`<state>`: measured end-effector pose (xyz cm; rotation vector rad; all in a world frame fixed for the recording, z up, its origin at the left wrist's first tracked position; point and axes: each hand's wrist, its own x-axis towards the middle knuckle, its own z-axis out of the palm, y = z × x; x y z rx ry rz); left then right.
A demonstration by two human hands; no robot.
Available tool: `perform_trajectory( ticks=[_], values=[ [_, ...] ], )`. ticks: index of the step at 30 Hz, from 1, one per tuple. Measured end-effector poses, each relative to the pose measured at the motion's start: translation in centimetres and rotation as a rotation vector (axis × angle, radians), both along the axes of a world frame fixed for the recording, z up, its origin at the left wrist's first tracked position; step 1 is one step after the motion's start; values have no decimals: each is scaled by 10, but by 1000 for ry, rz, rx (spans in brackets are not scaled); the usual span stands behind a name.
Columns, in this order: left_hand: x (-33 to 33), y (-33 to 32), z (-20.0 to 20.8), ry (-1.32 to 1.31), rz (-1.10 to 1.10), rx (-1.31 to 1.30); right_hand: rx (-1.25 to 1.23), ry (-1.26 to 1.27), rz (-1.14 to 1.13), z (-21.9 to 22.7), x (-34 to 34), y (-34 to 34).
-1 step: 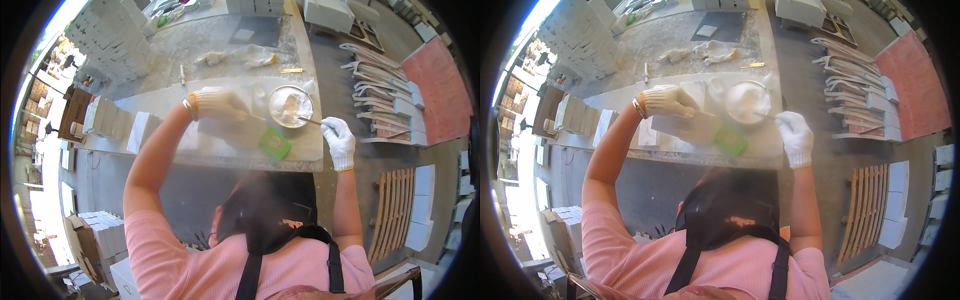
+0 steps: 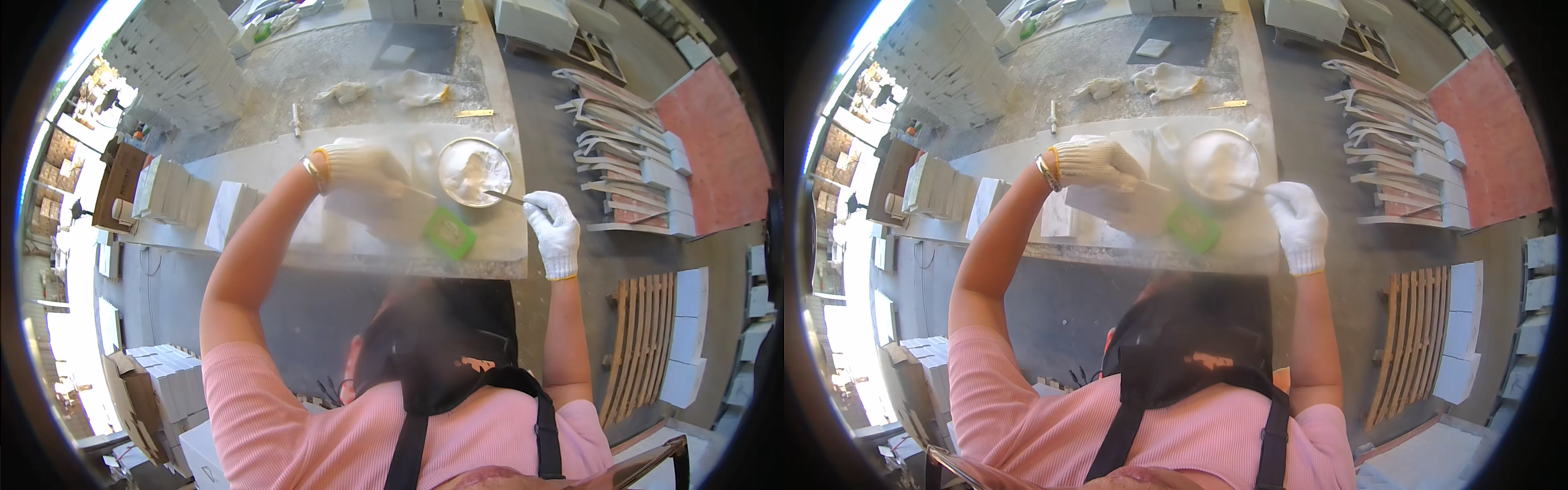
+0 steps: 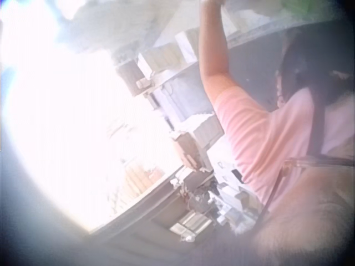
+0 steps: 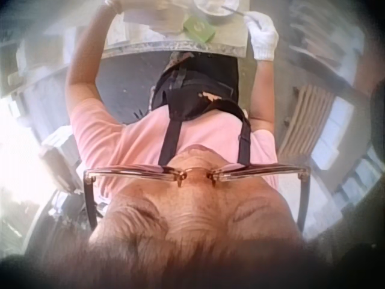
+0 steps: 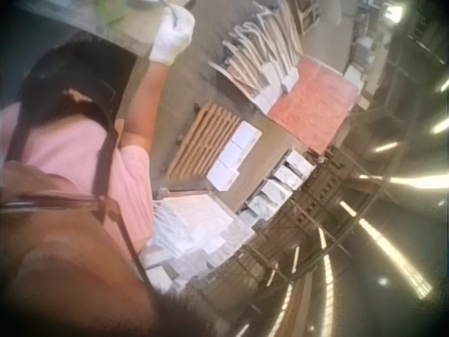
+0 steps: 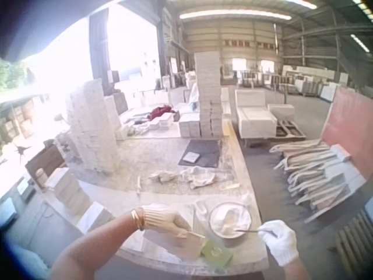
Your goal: The person applies a white paste to small rectangular tiles using a metal spatula and then rubs the surface with a green block. The person repeats this cycle on multiple tiles, handling them one at a time and placing them on the workbench.
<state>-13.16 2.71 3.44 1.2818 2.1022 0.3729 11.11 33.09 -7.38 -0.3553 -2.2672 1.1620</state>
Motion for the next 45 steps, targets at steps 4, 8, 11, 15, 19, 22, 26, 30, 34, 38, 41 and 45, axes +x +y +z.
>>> perform_trajectory(
  ticks=[4,8,11,15,19,22,26,30,34,38,41,45],
  values=[
    [2,18,-12,213,-114,-22,-339,-150,36,22,4,-17],
    [17,11,-25,262,-37,153,-479,-207,103,38,0,-32],
    [36,-8,-36,459,37,435,-498,-224,175,40,-7,-43],
    [71,-26,-52,609,344,458,-560,-279,263,37,-20,-55],
    [73,-24,-59,570,337,524,-486,-289,395,35,-38,-65],
    [57,-15,-61,477,244,569,-367,-199,510,35,-49,-72],
    [50,-12,-65,542,190,603,-272,-259,518,39,-45,-79],
    [52,-12,-66,558,198,591,-189,-314,494,48,-29,-83],
    [52,-13,-64,618,140,587,-8,-242,458,56,-18,-89],
    [53,-12,-65,565,199,577,87,-215,412,57,-12,-97],
    [54,-11,-67,564,217,574,86,-207,392,52,-8,-99],
    [54,-11,-70,568,229,566,25,-183,384,45,-8,-107]
  ],
)
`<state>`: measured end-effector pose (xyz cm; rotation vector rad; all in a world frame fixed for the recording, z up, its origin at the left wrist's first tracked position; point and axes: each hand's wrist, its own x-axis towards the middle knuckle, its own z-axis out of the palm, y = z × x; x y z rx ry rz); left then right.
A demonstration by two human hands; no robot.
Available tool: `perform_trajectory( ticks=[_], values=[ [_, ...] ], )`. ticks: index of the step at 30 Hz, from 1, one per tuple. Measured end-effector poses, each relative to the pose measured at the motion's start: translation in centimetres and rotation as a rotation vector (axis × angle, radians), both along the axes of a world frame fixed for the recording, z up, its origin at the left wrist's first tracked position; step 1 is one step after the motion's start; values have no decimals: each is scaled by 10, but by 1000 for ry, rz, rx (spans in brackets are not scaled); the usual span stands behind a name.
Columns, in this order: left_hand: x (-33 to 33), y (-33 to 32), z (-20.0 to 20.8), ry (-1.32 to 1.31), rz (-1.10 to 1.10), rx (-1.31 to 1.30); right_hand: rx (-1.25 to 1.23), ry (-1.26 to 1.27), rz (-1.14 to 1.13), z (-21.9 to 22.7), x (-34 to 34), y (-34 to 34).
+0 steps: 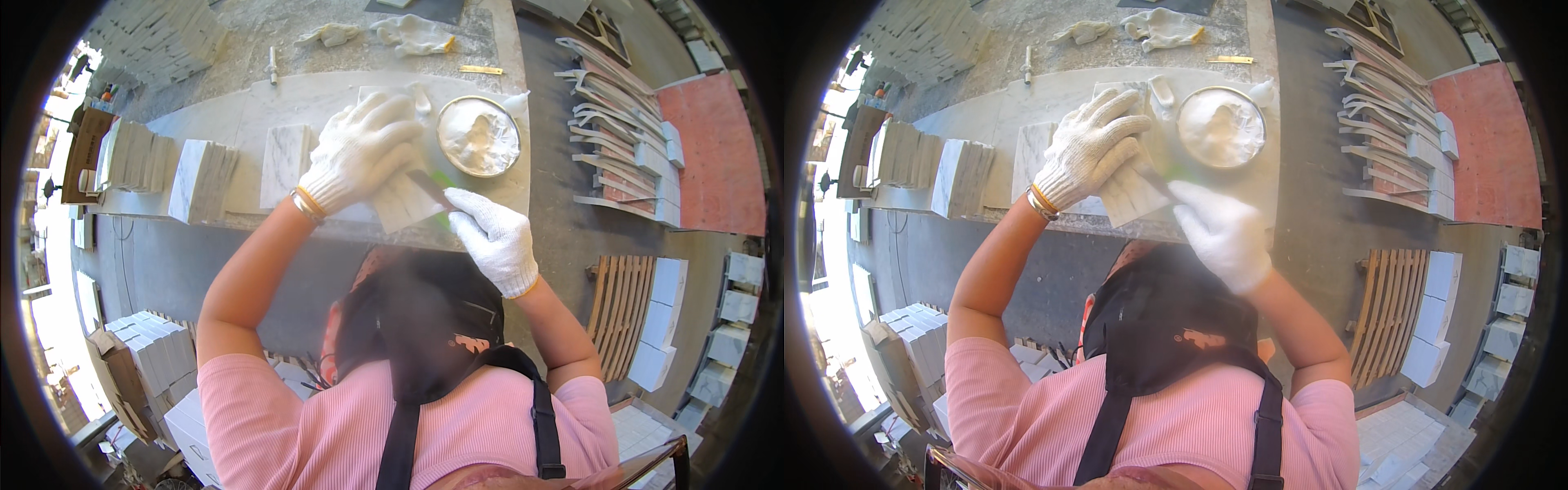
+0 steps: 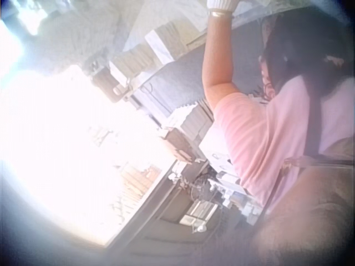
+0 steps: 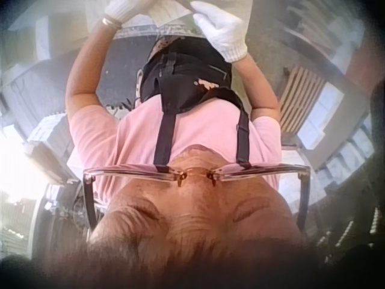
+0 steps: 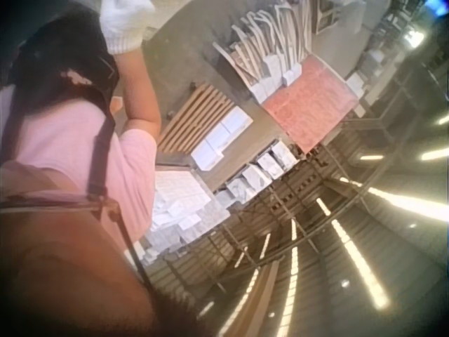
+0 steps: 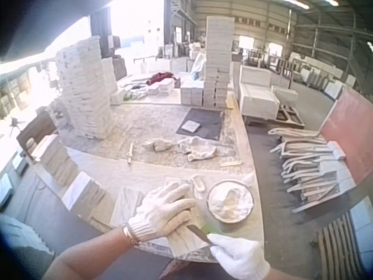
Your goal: The person applies a white paste to small rectangular tiles using a metal spatula and then rubs the surface with a green block. The person repeats this cycle on multiple tiles, handling them one at a time and placing them on the workbench.
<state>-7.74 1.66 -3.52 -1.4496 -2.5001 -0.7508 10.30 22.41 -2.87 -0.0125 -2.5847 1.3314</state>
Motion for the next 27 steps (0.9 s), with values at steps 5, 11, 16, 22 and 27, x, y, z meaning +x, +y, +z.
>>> perform_trajectory(
  ticks=[5,11,16,22,27],
  values=[
    [1,1,-2,1,14,-5,87,62,251,-2,0,-35],
    [1,-1,-4,15,17,3,-298,-112,-3,4,-5,2],
    [0,0,-6,41,13,25,-239,-118,21,-2,-16,22],
    [0,-1,-5,20,3,37,8,28,124,0,-14,-3],
    [1,0,-6,28,14,35,-87,-24,-23,5,-18,-1]
  ],
)
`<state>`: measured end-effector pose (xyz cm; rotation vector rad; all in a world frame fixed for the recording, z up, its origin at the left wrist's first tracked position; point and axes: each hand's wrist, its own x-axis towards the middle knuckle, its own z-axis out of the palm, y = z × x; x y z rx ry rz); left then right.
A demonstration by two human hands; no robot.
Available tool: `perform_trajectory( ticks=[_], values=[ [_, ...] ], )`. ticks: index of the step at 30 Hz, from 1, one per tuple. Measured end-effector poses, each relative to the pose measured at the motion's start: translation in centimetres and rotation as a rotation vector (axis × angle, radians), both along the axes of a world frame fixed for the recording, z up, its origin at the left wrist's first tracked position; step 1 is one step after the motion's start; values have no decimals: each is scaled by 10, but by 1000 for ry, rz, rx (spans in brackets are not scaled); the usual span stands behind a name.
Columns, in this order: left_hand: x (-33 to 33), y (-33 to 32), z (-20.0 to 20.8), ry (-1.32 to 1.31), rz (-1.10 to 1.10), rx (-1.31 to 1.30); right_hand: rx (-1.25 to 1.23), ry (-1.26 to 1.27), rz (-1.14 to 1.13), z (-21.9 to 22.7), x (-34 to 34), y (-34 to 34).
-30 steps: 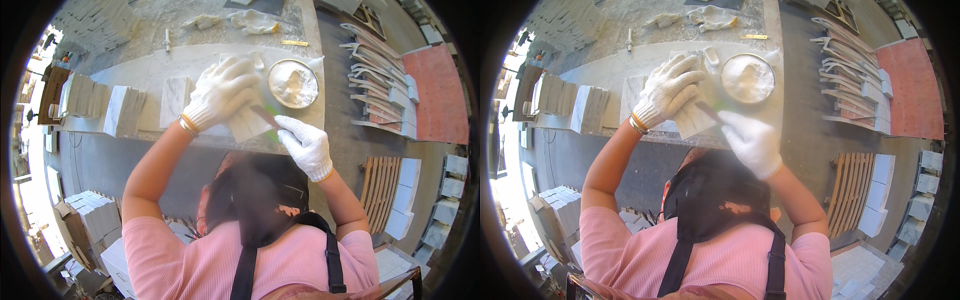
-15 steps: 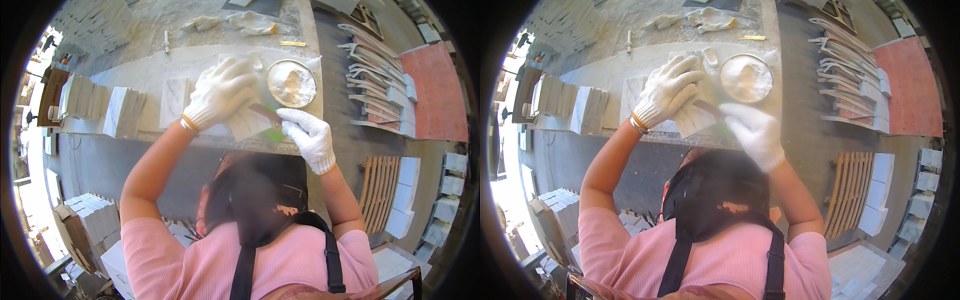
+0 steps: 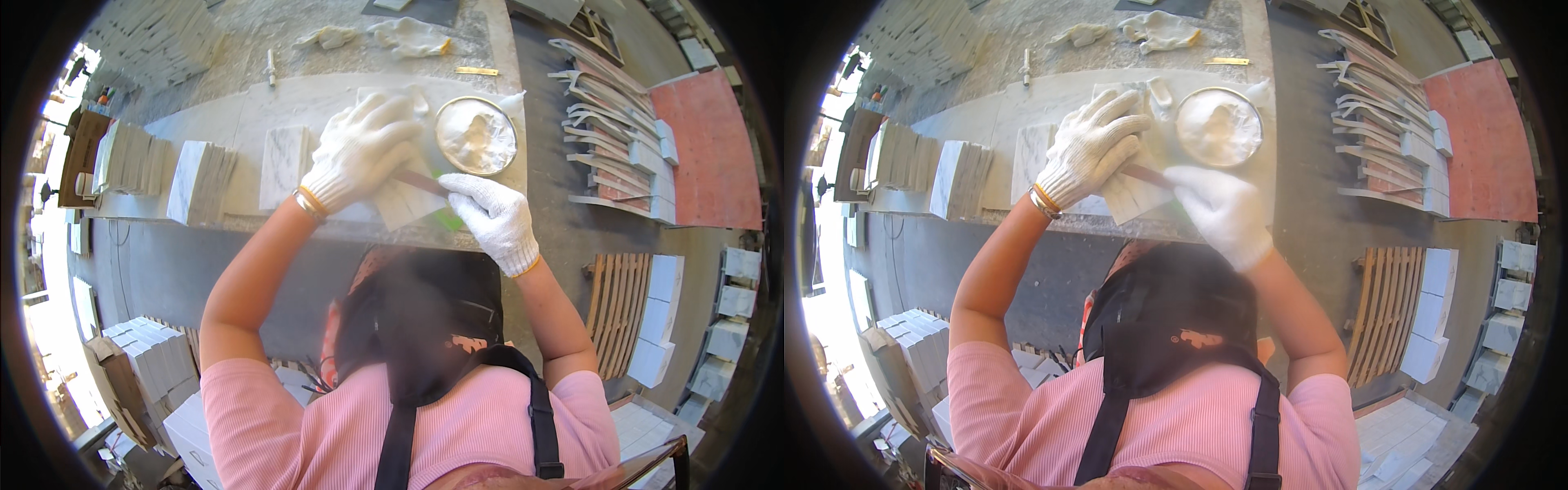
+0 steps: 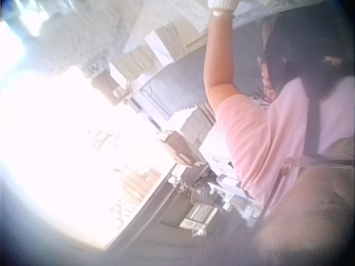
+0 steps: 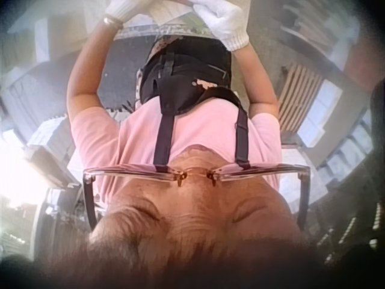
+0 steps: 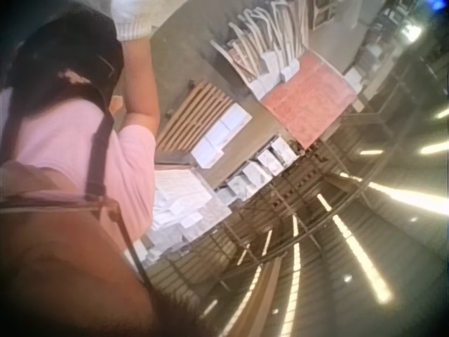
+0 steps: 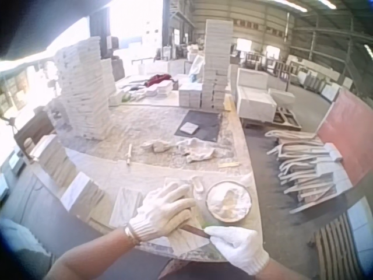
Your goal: The person applies a white paste to small rectangular tiles using a metal spatula and then rubs the surface with a green block. The person repeats this cycle on multiple tiles, handling them one at a time and placing them on the workbench.
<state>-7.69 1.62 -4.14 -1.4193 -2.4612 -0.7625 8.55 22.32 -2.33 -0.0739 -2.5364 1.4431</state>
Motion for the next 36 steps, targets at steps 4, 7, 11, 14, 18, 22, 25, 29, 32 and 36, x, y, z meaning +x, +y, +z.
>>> perform_trajectory(
  ticks=[4,7,11,14,18,22,25,29,32,36],
  values=[
    [-1,0,1,19,-2,5,190,105,256,-4,11,-15],
    [0,0,3,-2,-5,-11,-48,-57,305,-4,25,-12],
    [-3,-2,13,-8,-8,-149,-675,-534,166,-3,47,9],
    [-13,-1,30,95,-93,-343,-851,-598,128,-14,56,5],
    [-29,15,53,-1,-340,-579,-1021,-424,158,-34,46,-19],
    [-34,39,62,-66,-429,-677,-1117,-340,158,-36,30,-32],
    [-35,45,72,-185,-448,-660,-1117,-370,107,-25,31,-34],
    [-22,34,96,-379,-255,-518,-1002,-186,156,-15,45,-25],
    [2,36,106,-432,-261,-299,-1041,-75,78,-17,64,3],
    [38,68,91,-364,-359,-49,-1100,201,-136,-24,104,68]
  ],
)
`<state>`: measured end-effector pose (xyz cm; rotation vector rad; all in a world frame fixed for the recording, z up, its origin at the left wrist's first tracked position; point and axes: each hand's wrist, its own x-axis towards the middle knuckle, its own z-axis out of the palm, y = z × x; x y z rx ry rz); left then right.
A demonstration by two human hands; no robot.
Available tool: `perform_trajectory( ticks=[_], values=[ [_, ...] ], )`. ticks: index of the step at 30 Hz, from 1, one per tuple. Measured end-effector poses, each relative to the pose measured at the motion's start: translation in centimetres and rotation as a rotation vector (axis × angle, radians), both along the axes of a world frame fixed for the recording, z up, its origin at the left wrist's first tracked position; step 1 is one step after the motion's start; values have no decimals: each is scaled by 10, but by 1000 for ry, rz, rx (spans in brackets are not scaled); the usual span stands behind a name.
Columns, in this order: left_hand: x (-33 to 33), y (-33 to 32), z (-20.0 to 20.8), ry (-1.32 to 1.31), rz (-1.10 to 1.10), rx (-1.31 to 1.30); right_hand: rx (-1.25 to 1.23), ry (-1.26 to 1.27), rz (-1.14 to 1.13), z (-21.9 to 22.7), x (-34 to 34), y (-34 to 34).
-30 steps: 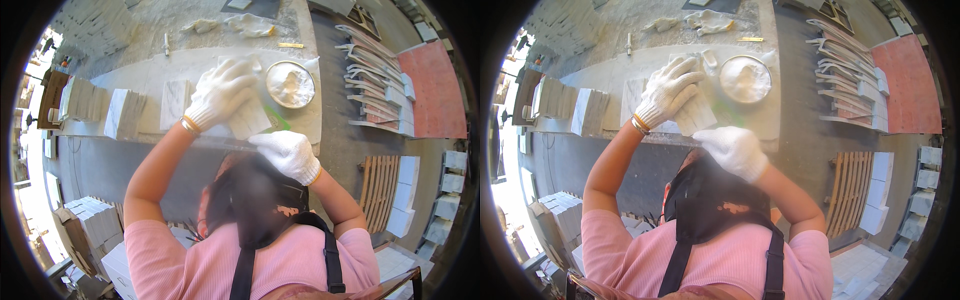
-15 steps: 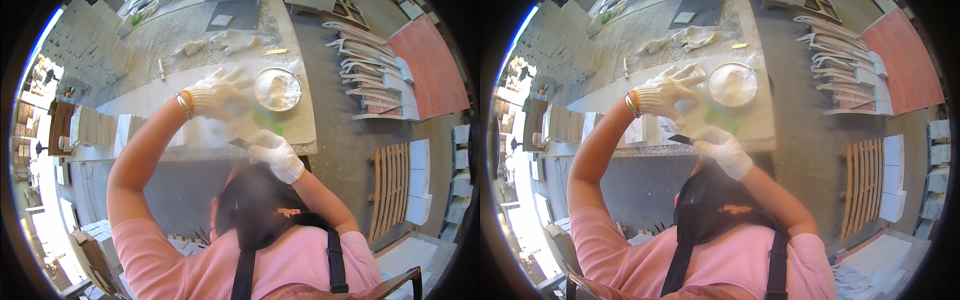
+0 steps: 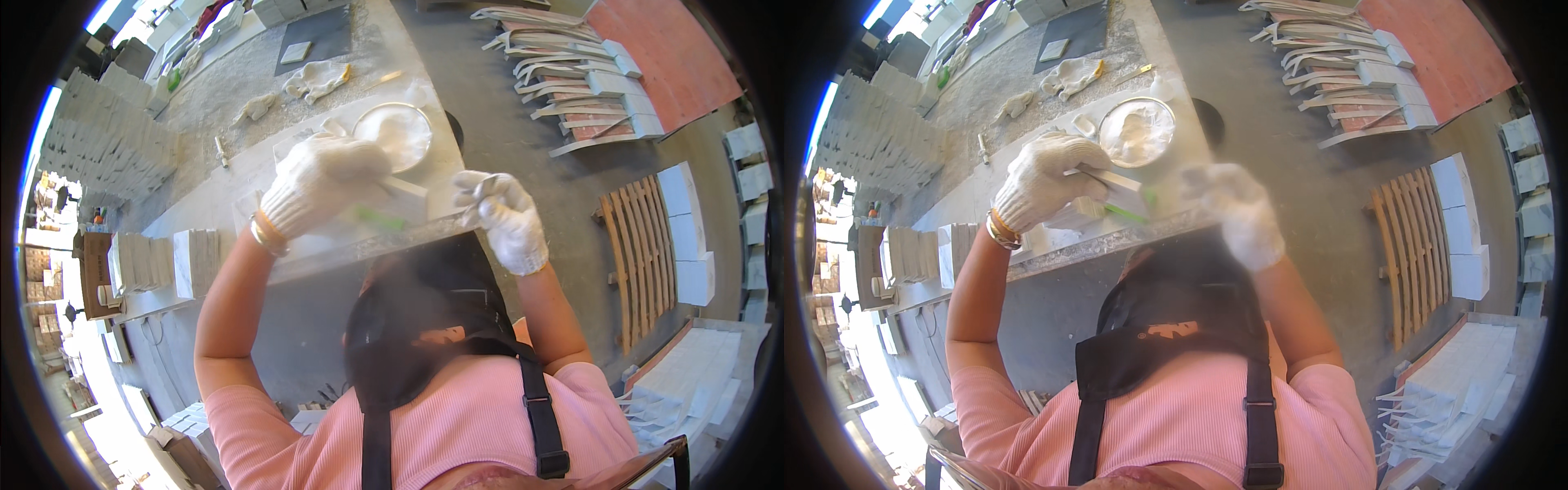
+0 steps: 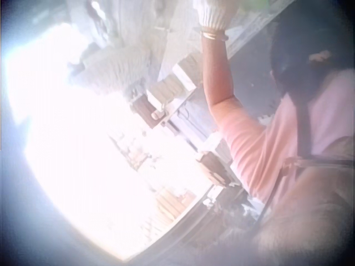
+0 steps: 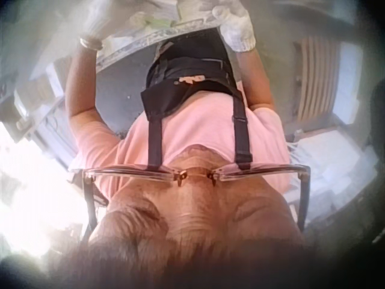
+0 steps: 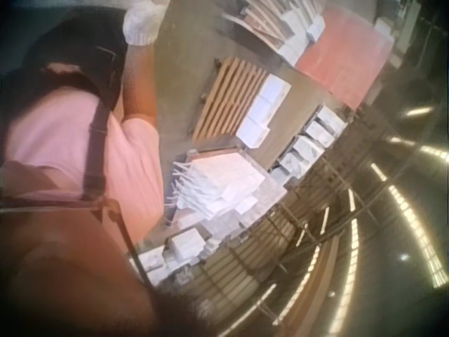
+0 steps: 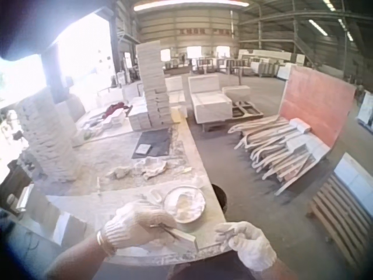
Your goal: The person applies a white paste to small rectangular tiles using a metal spatula and then rubs the surface with a green block. The person repeats this cycle on multiple tiles, handling them one at a time and placing them on the workbench.
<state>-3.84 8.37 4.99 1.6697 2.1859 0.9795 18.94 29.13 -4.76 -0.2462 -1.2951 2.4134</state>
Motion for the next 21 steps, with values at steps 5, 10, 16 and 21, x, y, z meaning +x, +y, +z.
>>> perform_trajectory(
  ticks=[5,10,16,21],
  values=[
    [28,70,-49,421,-209,81,104,-90,-210,-7,57,64],
    [49,110,-99,458,-234,95,296,-338,-288,-15,85,75],
    [57,113,-134,489,-150,95,662,-422,-214,-26,70,77],
    [53,108,-140,390,-121,139,946,-386,-38,-24,45,83]
  ],
)
